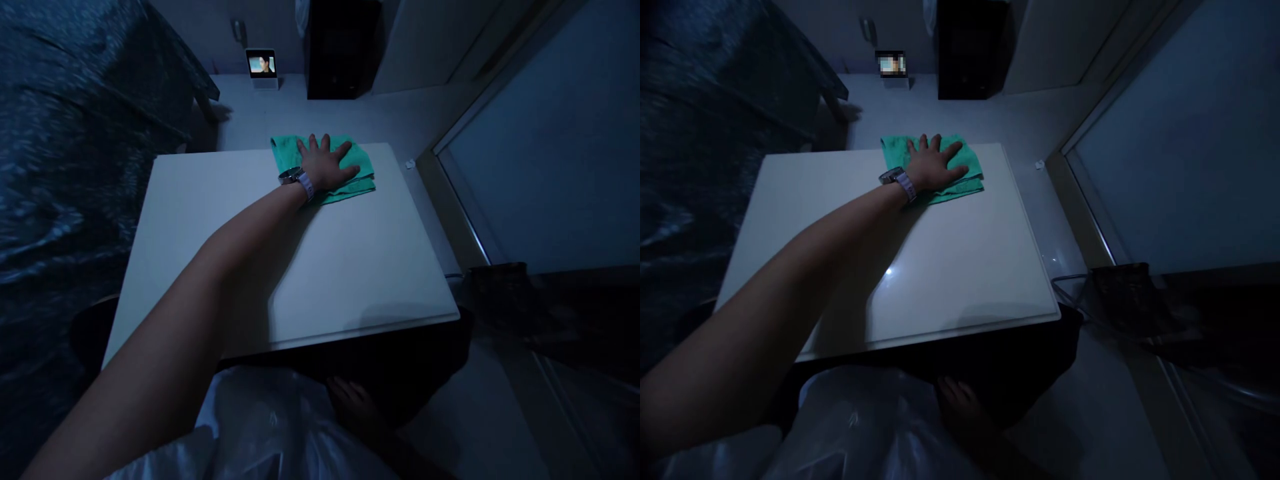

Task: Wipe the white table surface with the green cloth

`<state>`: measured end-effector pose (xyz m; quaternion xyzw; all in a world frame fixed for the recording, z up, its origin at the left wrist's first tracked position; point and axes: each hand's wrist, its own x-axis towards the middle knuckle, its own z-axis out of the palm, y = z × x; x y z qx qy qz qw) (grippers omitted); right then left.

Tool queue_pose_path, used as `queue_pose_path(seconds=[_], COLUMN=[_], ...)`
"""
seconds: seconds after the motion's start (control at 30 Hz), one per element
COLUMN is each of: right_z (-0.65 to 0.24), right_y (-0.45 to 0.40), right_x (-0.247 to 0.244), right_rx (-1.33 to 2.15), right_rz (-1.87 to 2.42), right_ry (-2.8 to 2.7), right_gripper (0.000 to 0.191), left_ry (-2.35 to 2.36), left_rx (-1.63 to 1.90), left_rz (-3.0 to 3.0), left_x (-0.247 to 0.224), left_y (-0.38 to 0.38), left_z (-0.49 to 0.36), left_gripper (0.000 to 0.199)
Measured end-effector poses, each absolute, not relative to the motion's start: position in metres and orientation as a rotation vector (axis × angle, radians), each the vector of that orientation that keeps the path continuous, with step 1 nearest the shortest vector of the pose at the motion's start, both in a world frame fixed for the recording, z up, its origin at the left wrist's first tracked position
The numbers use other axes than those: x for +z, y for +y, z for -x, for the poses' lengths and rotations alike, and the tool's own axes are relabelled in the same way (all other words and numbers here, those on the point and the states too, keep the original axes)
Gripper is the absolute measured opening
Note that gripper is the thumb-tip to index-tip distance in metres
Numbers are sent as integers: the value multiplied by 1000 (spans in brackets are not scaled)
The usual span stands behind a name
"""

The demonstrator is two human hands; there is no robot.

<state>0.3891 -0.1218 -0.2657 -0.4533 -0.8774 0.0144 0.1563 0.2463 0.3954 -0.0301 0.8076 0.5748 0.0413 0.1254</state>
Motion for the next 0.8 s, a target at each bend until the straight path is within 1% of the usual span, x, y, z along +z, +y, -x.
queue_pose_path(seconds=[0.1, 0.23, 0.43, 0.6, 0.7, 0.8], right_z=[-388, -388, -393, -393, -392, -390], right_y=[-121, -119, -117, -115, -115, -116], right_x=[-268, -271, -273, -276, -277, -275], right_rx=[41, 30, 71, 43, 30, 35], right_rz=[1306, 1277, 1229, 1190, 1183, 1222], right_ry=[-2495, -2480, -2504, -2526, -2515, -2480], right_gripper=[46, 45, 46, 42, 38, 39], left_ry=[1682, 1632, 1367, 909, 743, 740], left_rx=[133, 138, 109, 98, 69, 36], left_rz=[-2362, -2414, -2523, -2658, -2709, -2683], left_x=[-30, -29, -30, -35, -36, -36], left_y=[391, 356, 249, 163, 150, 170], left_z=[-247, -247, -249, -245, -246, -254], left_gripper=[84, 84, 85, 90, 93, 91])
